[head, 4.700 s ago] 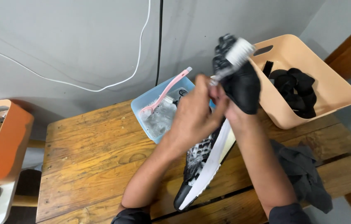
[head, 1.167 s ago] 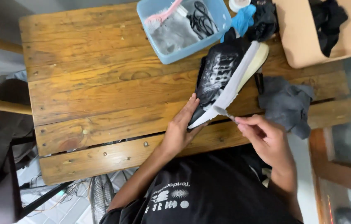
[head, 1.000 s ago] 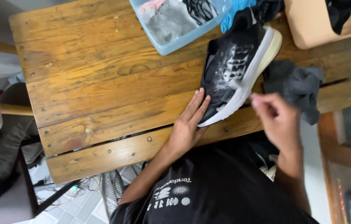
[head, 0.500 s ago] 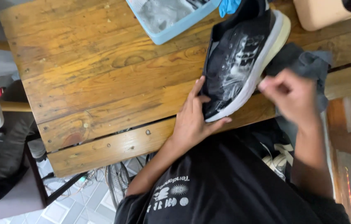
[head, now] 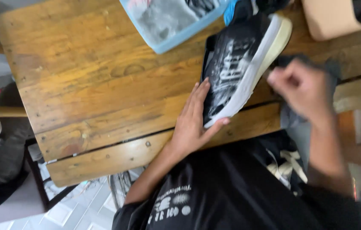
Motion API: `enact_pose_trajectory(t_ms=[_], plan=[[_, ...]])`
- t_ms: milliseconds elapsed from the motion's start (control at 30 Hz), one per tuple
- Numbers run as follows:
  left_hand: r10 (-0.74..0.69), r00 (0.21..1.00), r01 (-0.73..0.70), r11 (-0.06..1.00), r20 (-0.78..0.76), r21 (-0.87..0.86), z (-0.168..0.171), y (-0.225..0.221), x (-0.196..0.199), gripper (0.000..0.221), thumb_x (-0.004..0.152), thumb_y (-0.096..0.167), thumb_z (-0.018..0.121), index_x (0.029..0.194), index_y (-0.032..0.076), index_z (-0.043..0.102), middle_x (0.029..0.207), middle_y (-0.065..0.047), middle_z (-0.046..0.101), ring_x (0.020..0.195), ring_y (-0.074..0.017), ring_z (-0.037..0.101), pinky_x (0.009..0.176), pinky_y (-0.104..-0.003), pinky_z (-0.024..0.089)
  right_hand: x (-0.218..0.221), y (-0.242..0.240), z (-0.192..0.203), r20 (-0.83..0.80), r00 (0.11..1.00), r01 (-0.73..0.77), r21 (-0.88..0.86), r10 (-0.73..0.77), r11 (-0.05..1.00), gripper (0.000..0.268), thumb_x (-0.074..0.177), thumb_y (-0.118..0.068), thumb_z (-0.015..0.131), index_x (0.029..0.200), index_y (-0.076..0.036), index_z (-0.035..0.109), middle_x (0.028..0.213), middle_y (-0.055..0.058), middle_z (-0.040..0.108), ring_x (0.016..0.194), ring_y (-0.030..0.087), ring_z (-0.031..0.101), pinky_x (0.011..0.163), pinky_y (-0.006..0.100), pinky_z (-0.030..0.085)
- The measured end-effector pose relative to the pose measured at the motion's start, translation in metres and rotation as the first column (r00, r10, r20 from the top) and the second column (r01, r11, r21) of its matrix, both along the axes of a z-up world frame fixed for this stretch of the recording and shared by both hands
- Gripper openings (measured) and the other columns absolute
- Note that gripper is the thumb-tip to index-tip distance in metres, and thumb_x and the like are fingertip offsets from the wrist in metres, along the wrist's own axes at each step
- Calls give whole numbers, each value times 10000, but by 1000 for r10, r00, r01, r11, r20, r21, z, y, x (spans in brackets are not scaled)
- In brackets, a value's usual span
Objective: Cleaning a black sneaker by applying solution, scrubbing with brushes, and wiping with a cloth, with a focus on the tongue area.
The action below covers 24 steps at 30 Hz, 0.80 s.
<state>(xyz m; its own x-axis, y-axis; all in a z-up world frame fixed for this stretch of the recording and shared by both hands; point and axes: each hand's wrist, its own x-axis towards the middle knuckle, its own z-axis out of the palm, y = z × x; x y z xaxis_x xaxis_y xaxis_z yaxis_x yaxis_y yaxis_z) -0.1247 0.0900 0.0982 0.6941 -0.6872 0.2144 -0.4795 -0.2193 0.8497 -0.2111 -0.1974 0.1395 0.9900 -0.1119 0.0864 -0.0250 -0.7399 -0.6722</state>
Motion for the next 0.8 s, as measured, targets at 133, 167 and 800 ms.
enact_pose_trajectory(t_ms=[133, 167, 800], plan=[[-23, 996, 20, 999, -84, -34, 4, 2, 0, 940, 911, 439, 772, 1582, 24, 261, 1660, -195, 344, 1585, -430, 304, 1318, -523, 278, 10, 20, 22, -74, 987, -144, -25, 142, 989, 251, 957, -144, 763, 765, -88, 612, 645, -27, 541, 603, 58, 407, 576, 269, 360], [-9, 998, 6, 999, -64, -41, 3, -3, 6, 940, 911, 439, 772, 1582, 24, 261, 1660, -195, 344, 1585, -430, 304, 1318, -523, 278, 21, 3, 19, -55, 986, -158, -36, 156, 987, 251, 957, -144, 763, 765, -88, 612, 645, -27, 541, 603, 58, 407, 576, 269, 360], [-28, 969, 38, 998, -246, 39, 5, -4, 2, 1147, 746, 482, 863, 1609, 82, 220, 1704, -252, 36, 1609, -383, 113, 1297, -494, 188, 19, -15, 6, 56, 998, 23, -115, -16, 993, 244, 1047, -123, 797, 869, -64, 642, 811, 53, 667, 695, 136, 554, 653, 310, 420]])
